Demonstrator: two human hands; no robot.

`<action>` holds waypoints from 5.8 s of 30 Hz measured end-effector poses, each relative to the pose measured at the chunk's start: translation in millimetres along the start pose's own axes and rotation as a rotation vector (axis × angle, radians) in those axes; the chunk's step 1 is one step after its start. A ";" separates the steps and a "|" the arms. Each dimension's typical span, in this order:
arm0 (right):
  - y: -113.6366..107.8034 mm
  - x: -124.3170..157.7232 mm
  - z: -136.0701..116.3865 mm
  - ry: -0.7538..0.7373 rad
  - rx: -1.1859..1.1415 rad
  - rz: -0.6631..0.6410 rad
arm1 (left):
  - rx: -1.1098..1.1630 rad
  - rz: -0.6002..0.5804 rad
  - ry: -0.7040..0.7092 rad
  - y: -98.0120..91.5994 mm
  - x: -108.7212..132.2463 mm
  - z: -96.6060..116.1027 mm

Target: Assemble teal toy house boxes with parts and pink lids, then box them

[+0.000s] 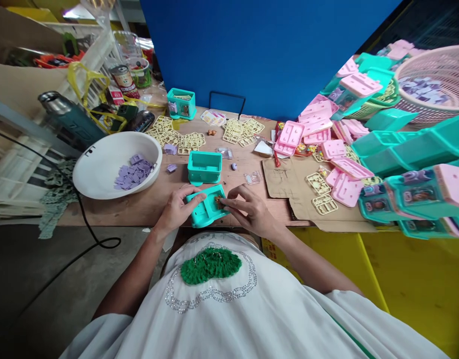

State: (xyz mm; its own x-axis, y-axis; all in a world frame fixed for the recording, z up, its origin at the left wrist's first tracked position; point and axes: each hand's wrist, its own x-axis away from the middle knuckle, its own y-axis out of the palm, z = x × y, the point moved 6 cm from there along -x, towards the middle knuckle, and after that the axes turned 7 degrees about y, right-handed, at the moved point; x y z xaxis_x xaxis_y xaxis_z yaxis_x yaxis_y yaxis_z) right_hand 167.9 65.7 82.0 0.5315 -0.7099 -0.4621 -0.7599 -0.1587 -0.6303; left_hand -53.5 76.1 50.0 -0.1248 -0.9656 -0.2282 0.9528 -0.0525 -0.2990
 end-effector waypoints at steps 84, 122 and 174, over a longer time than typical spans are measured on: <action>24.0 -25.5 72.8 1.038 -0.750 -0.422 | -0.845 -0.225 0.367 53.9 15.9 52.0; 2.1 -6.4 13.4 0.240 -0.219 0.188 | -0.220 0.203 0.214 32.4 40.3 -13.8; 33.2 23.7 55.5 0.210 -0.128 0.170 | -0.649 0.514 0.477 -63.0 16.9 20.5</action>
State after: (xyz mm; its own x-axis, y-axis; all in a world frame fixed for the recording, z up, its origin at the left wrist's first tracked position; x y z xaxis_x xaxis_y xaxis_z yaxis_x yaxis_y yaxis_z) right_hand 176.1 81.6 15.5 0.3133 -0.8581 -0.4069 -0.8798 -0.1010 -0.4644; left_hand -109.9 57.8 84.0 0.0301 -0.6179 -0.7857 0.6011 0.6393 -0.4796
